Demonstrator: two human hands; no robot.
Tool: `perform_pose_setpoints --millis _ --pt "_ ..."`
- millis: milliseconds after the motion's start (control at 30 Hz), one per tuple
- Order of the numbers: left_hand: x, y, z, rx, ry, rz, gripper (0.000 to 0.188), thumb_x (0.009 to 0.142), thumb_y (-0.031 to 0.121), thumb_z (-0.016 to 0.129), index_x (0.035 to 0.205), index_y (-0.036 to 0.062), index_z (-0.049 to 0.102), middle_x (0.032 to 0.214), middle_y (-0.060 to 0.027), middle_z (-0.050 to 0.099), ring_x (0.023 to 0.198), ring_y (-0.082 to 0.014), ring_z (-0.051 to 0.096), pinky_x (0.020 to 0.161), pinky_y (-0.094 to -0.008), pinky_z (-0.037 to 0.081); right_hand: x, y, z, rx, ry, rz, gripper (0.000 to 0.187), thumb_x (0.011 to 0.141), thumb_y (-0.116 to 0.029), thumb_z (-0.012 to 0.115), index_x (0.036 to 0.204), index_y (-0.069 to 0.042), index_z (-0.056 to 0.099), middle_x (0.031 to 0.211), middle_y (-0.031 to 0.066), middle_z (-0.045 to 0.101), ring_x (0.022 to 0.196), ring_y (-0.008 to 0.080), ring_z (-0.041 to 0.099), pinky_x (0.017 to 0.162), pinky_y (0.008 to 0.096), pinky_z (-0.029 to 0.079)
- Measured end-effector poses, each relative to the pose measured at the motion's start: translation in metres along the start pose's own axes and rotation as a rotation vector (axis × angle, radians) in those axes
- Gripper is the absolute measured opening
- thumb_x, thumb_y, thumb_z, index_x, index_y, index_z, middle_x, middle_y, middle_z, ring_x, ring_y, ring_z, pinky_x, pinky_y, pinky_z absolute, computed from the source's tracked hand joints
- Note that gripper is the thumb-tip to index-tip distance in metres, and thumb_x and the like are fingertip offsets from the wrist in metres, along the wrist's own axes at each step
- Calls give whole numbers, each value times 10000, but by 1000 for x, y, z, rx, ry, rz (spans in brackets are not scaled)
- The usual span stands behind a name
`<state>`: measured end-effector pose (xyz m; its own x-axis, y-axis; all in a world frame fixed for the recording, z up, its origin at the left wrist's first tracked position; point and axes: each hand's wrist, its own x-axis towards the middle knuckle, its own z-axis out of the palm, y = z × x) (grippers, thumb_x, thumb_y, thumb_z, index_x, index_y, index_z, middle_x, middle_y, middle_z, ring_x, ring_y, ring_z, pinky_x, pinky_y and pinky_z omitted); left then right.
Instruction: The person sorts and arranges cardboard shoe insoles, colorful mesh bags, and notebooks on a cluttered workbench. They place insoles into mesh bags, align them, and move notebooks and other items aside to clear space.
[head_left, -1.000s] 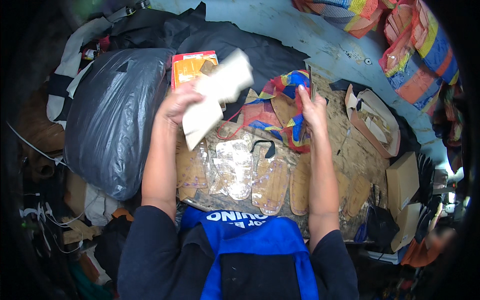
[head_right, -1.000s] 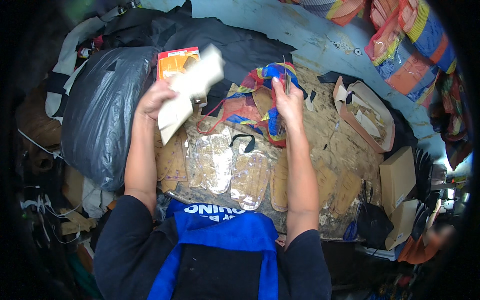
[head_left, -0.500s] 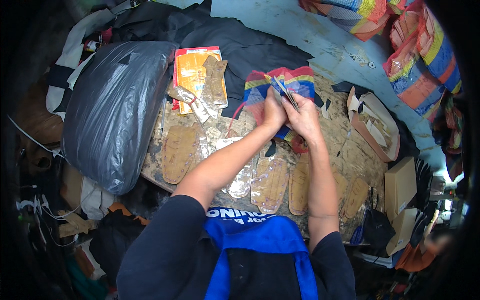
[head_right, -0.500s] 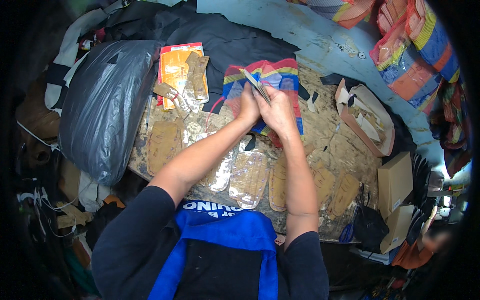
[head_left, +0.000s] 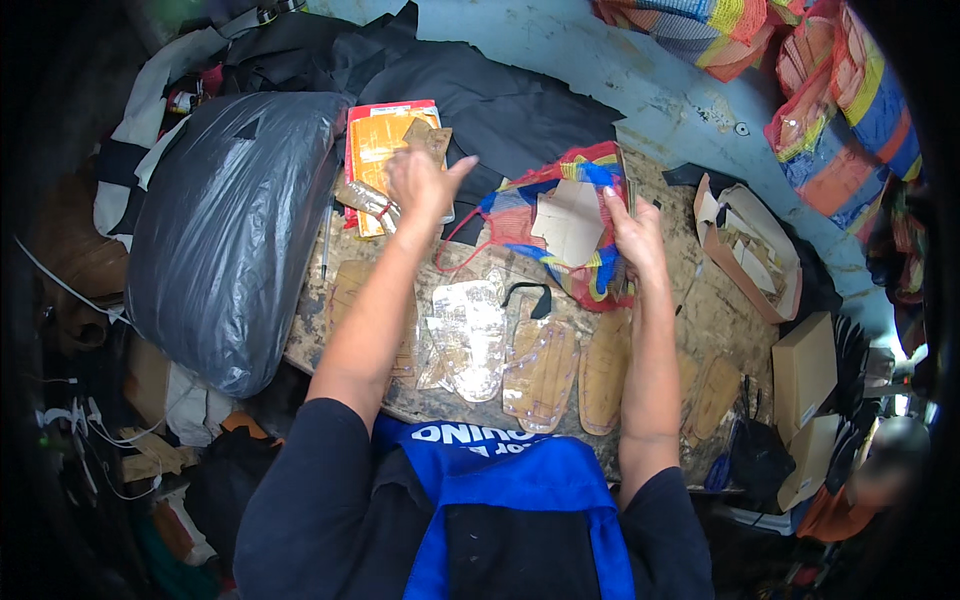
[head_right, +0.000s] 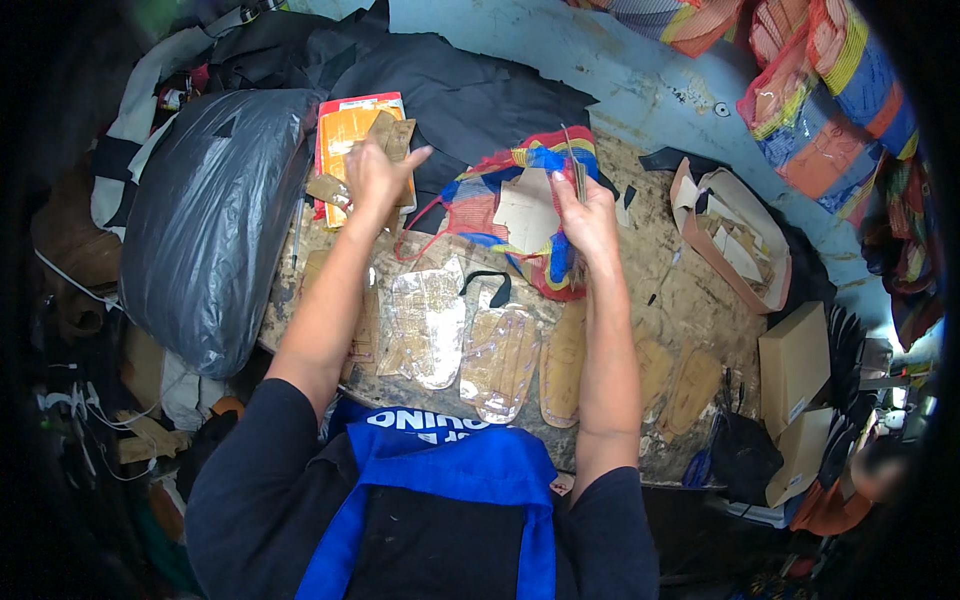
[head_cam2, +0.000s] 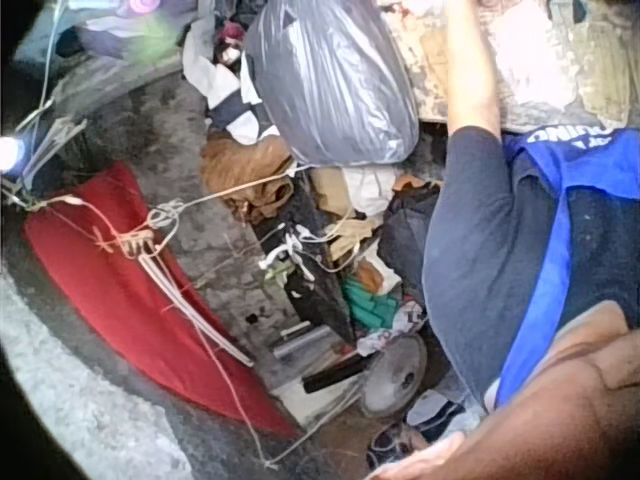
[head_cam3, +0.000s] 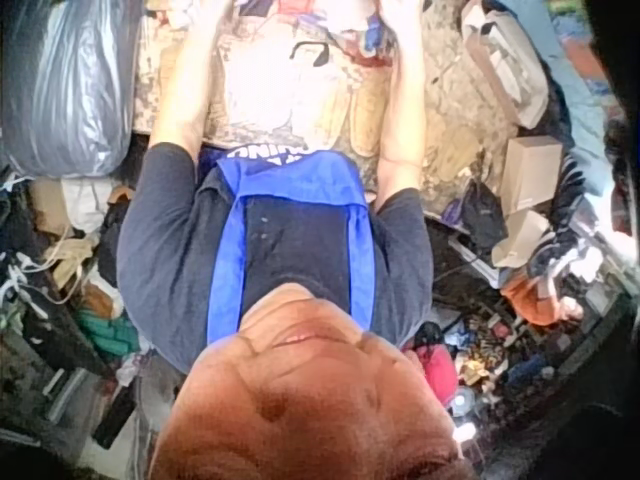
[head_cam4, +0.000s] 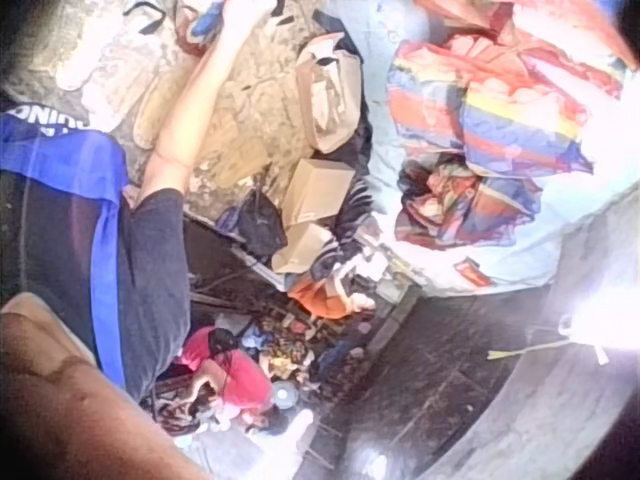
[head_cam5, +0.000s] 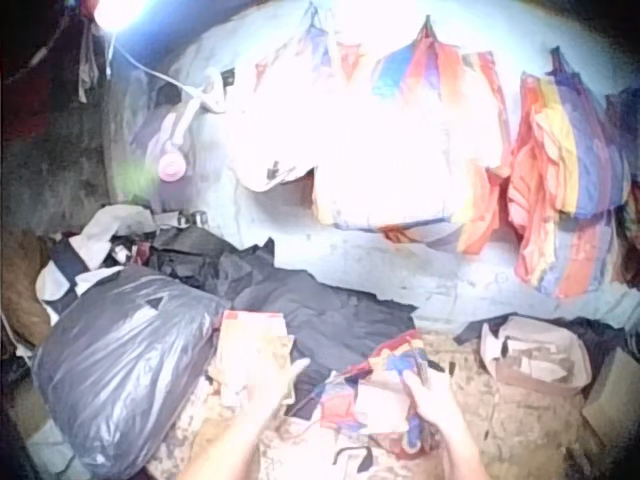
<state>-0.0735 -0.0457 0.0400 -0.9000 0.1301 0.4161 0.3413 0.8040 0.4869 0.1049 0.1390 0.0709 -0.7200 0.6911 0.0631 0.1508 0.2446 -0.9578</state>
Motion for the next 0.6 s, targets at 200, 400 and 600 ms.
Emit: perform_pose_setpoints --millis 200,400,600 --pt "37 -59 27 -74 -306 -178 382 592 189 787 864 -12 610 818 -151 632 724 -256 617 690 -378 491 1 4 10 -30 -10 -90 211 839 -231 590 865 -27 637 684 -29 556 594 54 445 550 218 376" --pt "66 -72 16 -1252 -626 -506 183 799 110 620 944 3 589 827 -91 635 649 -165 616 545 -281 491 3 6 1 15 29 -47 216 824 -225 594 852 -15 635 634 -19 548 589 63 451 563 247 397" --pt "63 -43 -33 -1470 -605 -375 198 829 83 583 1002 -5 546 959 -116 616 863 -214 615 796 -360 508 8 11 6 60 18 -53 245 827 -245 599 879 -8 637 671 -7 572 613 73 467 594 251 413"
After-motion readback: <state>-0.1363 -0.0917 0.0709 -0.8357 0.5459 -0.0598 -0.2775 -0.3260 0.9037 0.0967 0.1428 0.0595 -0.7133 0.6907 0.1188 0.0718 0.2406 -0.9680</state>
